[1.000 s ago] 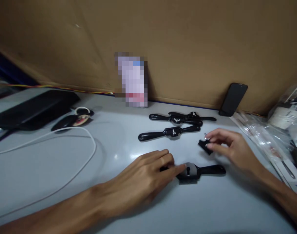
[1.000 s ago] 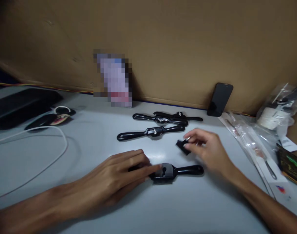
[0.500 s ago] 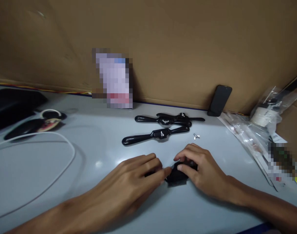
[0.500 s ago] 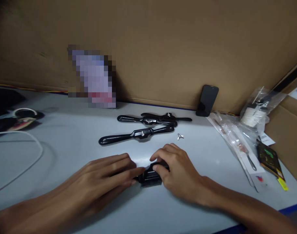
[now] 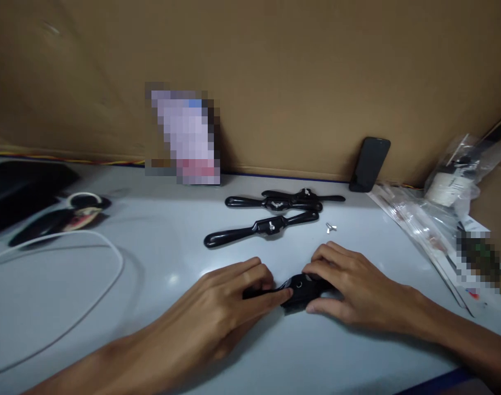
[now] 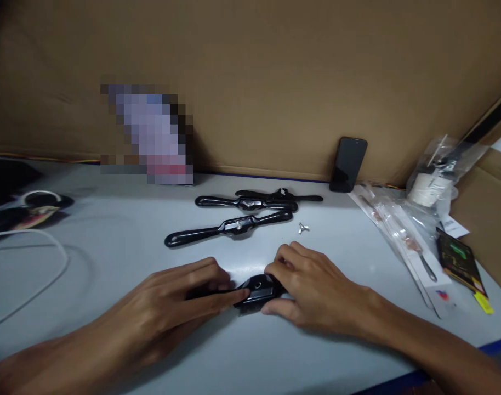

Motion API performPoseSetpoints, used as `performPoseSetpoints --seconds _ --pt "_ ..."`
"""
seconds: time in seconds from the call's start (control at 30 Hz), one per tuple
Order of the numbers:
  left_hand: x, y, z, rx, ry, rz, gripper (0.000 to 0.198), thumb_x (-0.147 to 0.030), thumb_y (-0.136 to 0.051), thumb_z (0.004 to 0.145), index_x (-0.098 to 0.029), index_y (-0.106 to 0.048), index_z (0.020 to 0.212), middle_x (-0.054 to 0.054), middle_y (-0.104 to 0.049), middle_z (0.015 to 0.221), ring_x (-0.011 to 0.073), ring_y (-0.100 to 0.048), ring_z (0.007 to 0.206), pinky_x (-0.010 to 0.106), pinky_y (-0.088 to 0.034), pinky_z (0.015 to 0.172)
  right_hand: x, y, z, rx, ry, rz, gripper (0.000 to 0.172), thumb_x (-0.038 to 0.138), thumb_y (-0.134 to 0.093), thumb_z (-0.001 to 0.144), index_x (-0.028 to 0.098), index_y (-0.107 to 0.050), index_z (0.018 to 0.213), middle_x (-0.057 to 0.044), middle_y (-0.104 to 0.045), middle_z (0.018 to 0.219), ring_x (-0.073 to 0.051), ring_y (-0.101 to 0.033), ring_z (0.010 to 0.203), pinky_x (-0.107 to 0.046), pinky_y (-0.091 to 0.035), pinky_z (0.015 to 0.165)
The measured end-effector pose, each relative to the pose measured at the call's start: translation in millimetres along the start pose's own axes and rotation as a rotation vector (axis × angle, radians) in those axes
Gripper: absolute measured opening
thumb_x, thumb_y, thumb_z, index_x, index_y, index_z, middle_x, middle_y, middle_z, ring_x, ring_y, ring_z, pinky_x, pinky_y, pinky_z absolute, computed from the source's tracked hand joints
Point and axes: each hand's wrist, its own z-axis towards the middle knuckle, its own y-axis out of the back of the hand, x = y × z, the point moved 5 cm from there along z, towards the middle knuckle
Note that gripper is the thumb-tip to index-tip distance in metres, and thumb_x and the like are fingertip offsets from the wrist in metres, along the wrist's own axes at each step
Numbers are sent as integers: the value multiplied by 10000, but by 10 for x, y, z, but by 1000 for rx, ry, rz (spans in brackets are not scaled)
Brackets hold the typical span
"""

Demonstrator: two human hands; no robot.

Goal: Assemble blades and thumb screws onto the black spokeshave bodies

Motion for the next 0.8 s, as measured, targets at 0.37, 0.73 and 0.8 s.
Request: performPoseSetpoints --seconds 0.37,0.73,0.8 --pt "41 -3 0 23 16 -34 423 -90 -442 1096 -255 -601 1451 50 -679 998 189 -616 831 279 -493 672 -75 -36 -21 -129 202 -100 350 390 -766 983 104 -691 1170 -127 -685 1090 -263 -633 973 -409 -581 825" --pt "43 47 21 -13 22 39 384 -59 -460 1064 -237 -720 1283 55 -686 973 179 -640 789 273 -494 644 -41 -69 -27 -192 242 -258 328 390 -590 1081 97 -667 1209 -140 -704 1027 -277 -638 931 -423 -596 782" --pt "36 68 41 -15 11 45 386 -51 -459 1056 -232 -729 1264 54 -692 963 178 -644 786 268 -504 645 6 -93 -34 -208 240 -334 367 355 -546 1096 64 -639 1299 -159 -710 1038 -290 -640 940 -440 -598 791"
